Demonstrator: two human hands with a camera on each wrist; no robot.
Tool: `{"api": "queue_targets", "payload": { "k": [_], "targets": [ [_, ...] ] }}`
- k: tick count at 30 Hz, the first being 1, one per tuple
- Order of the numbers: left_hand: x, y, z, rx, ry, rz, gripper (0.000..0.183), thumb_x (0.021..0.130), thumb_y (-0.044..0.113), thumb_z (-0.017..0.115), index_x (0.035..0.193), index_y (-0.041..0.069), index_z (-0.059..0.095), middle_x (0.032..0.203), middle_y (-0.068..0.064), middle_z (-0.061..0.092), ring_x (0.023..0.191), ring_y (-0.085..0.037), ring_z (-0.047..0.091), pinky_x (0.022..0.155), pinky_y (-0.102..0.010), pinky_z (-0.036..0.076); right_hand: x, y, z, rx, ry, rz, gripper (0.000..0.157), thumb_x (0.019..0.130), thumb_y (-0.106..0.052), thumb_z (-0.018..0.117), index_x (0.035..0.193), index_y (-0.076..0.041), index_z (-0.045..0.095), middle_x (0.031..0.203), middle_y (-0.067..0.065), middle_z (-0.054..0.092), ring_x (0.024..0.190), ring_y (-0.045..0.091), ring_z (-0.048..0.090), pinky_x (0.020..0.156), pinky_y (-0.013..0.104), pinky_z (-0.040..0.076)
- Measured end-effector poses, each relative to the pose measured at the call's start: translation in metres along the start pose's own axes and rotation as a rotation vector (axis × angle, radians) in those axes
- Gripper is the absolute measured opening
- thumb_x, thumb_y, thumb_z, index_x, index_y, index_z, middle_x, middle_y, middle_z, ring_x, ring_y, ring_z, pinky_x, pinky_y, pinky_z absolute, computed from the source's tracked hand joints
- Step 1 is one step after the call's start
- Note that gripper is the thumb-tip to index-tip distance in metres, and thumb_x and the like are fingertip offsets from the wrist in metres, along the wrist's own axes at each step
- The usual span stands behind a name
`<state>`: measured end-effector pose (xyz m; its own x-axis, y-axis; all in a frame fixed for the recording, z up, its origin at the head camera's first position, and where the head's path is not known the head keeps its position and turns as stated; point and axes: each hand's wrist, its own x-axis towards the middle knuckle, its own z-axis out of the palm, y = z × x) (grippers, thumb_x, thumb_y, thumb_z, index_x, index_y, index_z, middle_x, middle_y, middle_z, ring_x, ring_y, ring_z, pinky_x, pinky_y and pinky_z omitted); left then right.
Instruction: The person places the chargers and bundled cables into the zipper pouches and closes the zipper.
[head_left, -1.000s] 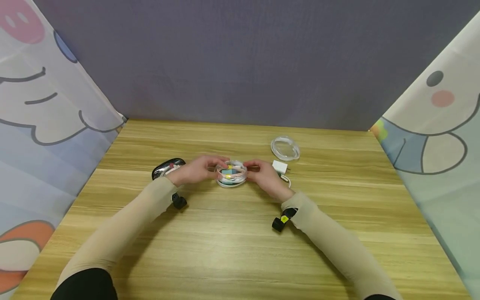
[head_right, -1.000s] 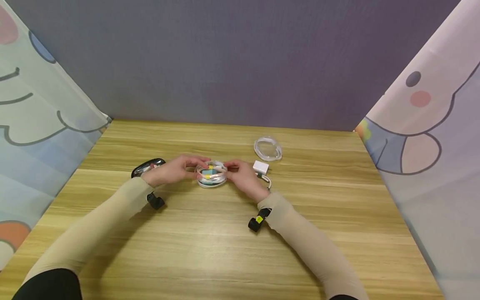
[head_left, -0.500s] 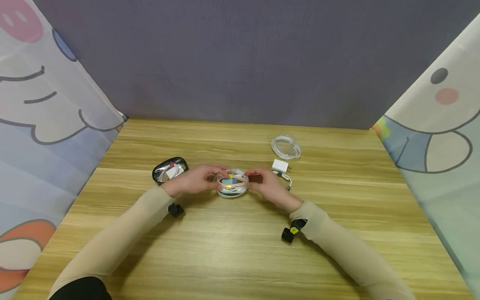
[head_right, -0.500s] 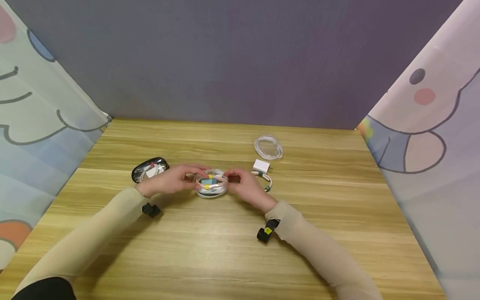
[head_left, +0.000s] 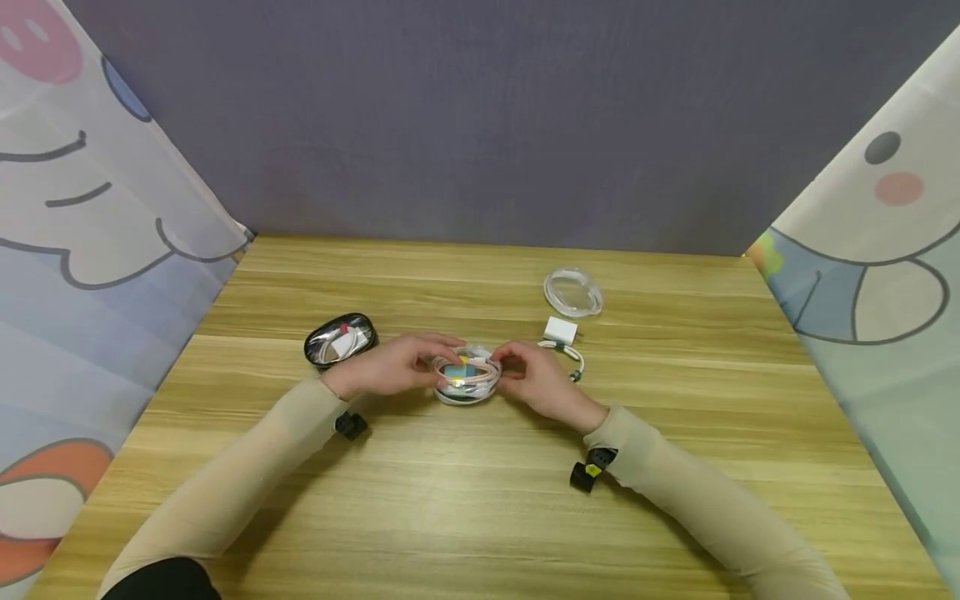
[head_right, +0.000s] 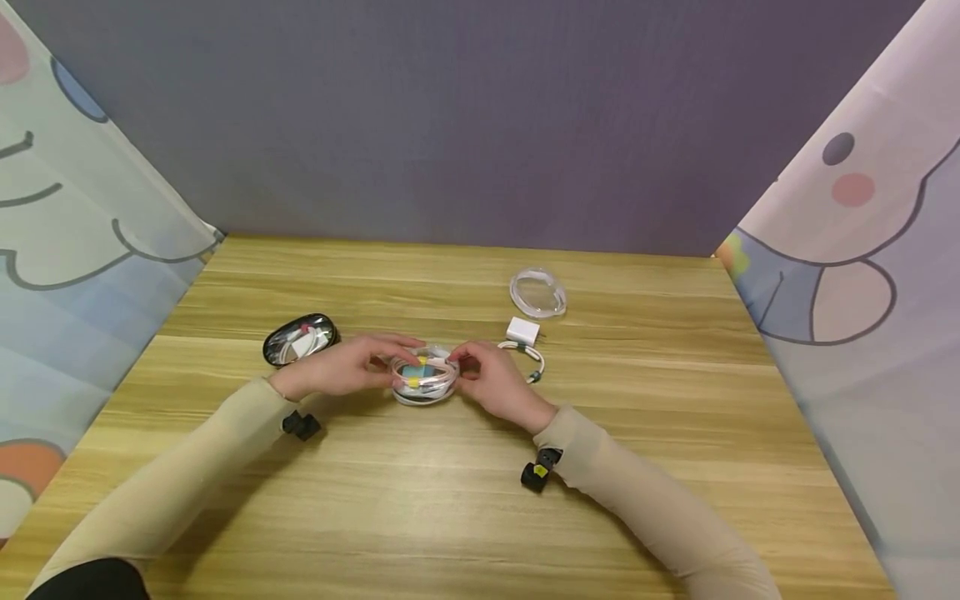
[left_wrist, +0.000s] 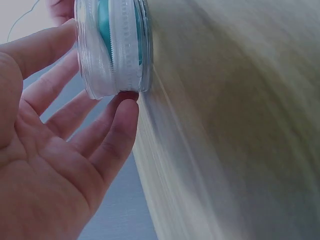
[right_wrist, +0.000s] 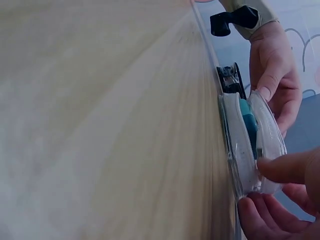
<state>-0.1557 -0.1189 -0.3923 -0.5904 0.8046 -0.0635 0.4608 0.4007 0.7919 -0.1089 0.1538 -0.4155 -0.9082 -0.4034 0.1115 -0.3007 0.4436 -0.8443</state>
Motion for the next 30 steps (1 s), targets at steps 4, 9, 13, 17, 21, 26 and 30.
{"api": "queue_targets", "payload": {
  "k": [4,9,13,17,21,26,30],
  "targets": [
    [-0.0008,0.0024,0.0001,0.045,-0.015,0.002,0.031,0.096,0.015,0.069,0.126,0.016,0.069,0.154,-0.005,0.042,0.137,-0.026,0.042,0.095,-0.038,0.050,0.0002,-0.0014,0.0005,-0.077,0.022,-0.012,0.025,0.084,0.003,0.073,0.107,-0.004,0.067,0.109,0.008,0.066,0.100,0.020,0.066,0.084,0.028,0.055],
    [-0.0015,0.0053,-0.0011,0.057,-0.032,-0.001,0.032,0.097,0.016,0.068,0.128,0.017,0.068,0.155,-0.004,0.040,0.138,-0.027,0.041,0.098,-0.041,0.049,0.0012,-0.0011,0.0002,-0.092,0.000,-0.004,0.028,0.083,0.002,0.077,0.108,-0.004,0.067,0.107,0.007,0.067,0.098,0.019,0.066,0.083,0.030,0.056],
    [-0.0015,0.0054,-0.0018,0.055,-0.034,-0.011,0.033,0.096,0.016,0.069,0.129,0.017,0.068,0.155,-0.003,0.040,0.138,-0.027,0.041,0.097,-0.043,0.049,0.0027,0.0012,-0.0007,-0.070,-0.050,0.002,0.037,0.080,0.003,0.081,0.113,-0.004,0.065,0.109,0.007,0.067,0.100,0.020,0.065,0.084,0.030,0.056],
    [-0.0014,0.0041,-0.0012,0.076,-0.038,0.000,0.033,0.097,0.018,0.068,0.130,0.018,0.068,0.155,-0.003,0.040,0.140,-0.028,0.039,0.100,-0.046,0.046,0.0033,0.0033,-0.0016,-0.076,-0.065,0.008,0.038,0.080,0.004,0.080,0.114,-0.005,0.065,0.110,0.007,0.067,0.102,0.021,0.065,0.085,0.030,0.055],
    [-0.0015,0.0041,-0.0004,0.142,-0.055,0.047,0.035,0.098,0.019,0.067,0.133,0.020,0.067,0.157,-0.004,0.037,0.143,-0.028,0.033,0.106,-0.048,0.040,0.0033,0.0035,-0.0016,-0.084,-0.049,0.014,0.035,0.081,0.003,0.079,0.113,-0.005,0.066,0.109,0.006,0.068,0.100,0.020,0.066,0.083,0.031,0.055],
    [-0.0022,0.0062,-0.0002,0.172,-0.074,0.076,0.038,0.099,0.020,0.065,0.136,0.021,0.064,0.159,-0.005,0.034,0.145,-0.025,0.030,0.106,-0.045,0.041,0.0044,0.0032,-0.0002,-0.099,-0.027,0.003,0.032,0.081,0.003,0.076,0.110,-0.005,0.066,0.106,0.006,0.069,0.097,0.019,0.066,0.081,0.032,0.055],
    [-0.0019,0.0073,-0.0008,0.190,-0.088,0.102,0.037,0.099,0.017,0.064,0.136,0.023,0.064,0.160,-0.001,0.032,0.146,-0.024,0.028,0.107,-0.044,0.039,0.0057,0.0044,-0.0006,-0.075,-0.046,0.001,0.036,0.082,0.004,0.076,0.116,-0.003,0.064,0.111,0.009,0.068,0.100,0.022,0.066,0.083,0.032,0.055]
  ]
}}
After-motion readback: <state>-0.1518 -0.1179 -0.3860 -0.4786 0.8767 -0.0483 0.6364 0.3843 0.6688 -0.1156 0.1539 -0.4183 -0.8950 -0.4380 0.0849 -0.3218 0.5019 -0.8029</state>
